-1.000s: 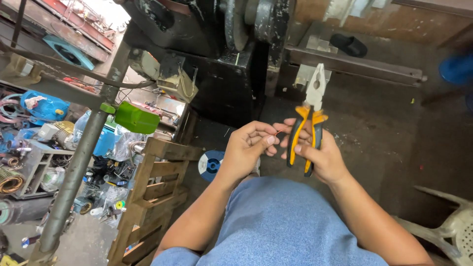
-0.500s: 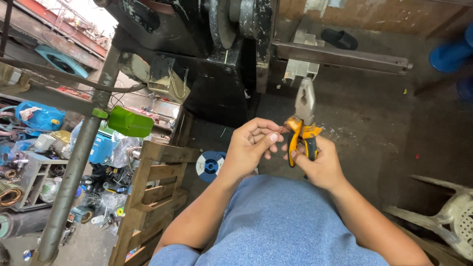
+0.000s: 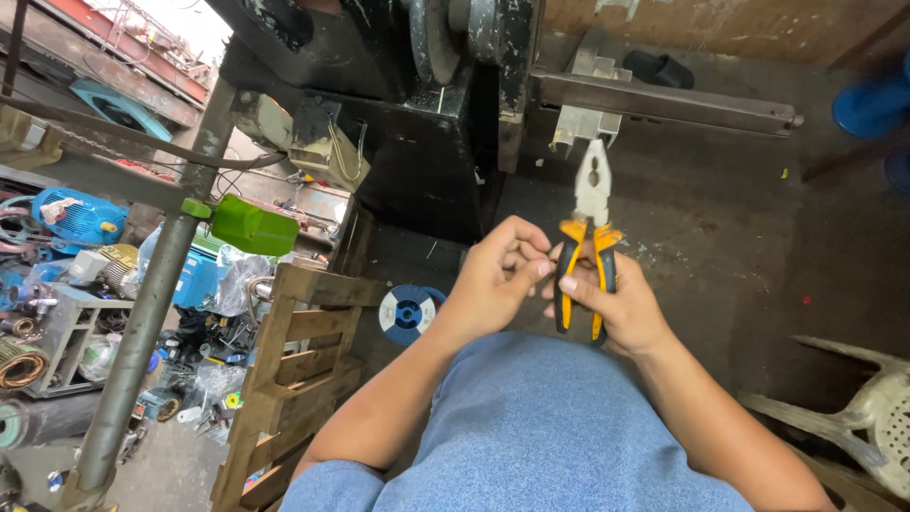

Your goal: Removing wound copper coils from a winding machine and using pliers to trim and strip the wire leads.

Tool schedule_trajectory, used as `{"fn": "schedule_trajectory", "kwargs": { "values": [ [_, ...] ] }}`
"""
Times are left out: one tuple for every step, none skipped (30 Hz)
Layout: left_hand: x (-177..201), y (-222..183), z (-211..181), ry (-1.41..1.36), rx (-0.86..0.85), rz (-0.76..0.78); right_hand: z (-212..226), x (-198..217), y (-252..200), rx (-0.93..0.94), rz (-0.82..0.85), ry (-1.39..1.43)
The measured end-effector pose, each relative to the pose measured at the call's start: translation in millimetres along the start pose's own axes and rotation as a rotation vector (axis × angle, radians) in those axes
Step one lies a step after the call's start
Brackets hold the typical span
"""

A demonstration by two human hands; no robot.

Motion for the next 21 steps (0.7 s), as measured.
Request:
{"fn": "schedule_trajectory", "kwargs": {
  "values": [
    [1,-2,-4,0.000,0.001,0.000,0,-1,-1,-0.001,0.000,0.000],
    [0,-3,-9,0.067,-0.027,0.025,0,-2,-2,-0.020,-0.022,-0.014],
    [-1,-5,-14,0.133,-0.055,0.052,-1,-3,-2,-0.039,-0.043,-0.028],
    [-2,-6,-17,0.133,-0.054,0.052,3,-5,-3,-0.040,-0.044,-0.028],
    [-3,-8,-22,0.196,-0.091,0.057,6,-6,-3,-0.044,-0.054,-0.051],
    [-5,-9,-26,0.259,-0.127,0.062,9,-8,-4,-0.049,-0.063,-0.074],
    [-4,-10,-27,0.259,-0.127,0.064,5,-4,-2,-0.049,-0.064,-0.074],
    [-4,-11,-27,0.315,-0.144,0.081,1,1,0,-0.063,-0.067,-0.088],
    [-4,-13,-28,0.371,-0.160,0.098,-3,6,1,-0.078,-0.070,-0.102],
    [-4,-14,-26,0.371,-0.159,0.100,-8,13,4,-0.078,-0.071,-0.102],
    [-5,-14,-24,0.361,-0.170,0.106,-12,21,6,-0.062,-0.056,-0.130],
    [-6,-15,-22,0.351,-0.181,0.113,-16,28,9,-0.046,-0.042,-0.158],
    [-6,-16,-18,0.350,-0.180,0.116,-19,33,10,-0.047,-0.045,-0.158],
    [-6,-18,-15,0.333,-0.199,0.115,-20,37,12,-0.004,-0.029,-0.165],
    [-6,-20,-12,0.315,-0.217,0.112,-21,41,13,0.037,-0.012,-0.173],
    [-7,-20,-11,0.314,-0.216,0.113,-20,40,13,0.036,-0.013,-0.173],
    [-8,-21,-9,0.319,-0.225,0.122,-17,39,13,0.047,0.014,-0.125],
    [-9,-22,-8,0.324,-0.235,0.130,-15,38,13,0.057,0.041,-0.077],
    [-10,-22,-10,0.324,-0.236,0.128,-16,41,13,0.058,0.043,-0.077],
    [-11,-23,-12,0.367,-0.268,0.138,-17,45,13,0.067,0.044,-0.103],
    [-11,-24,-15,0.411,-0.299,0.147,-19,48,13,0.075,0.046,-0.127]
  ]
}}
Point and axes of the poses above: each hand's wrist, its own y-axis towards the middle knuckle, its own x-axis out of the back of the hand, z = x × y, the point moved 4 cm from there along y, towards the middle knuckle, and after that the axes turned 8 degrees about -z, right-handed, at the moved point
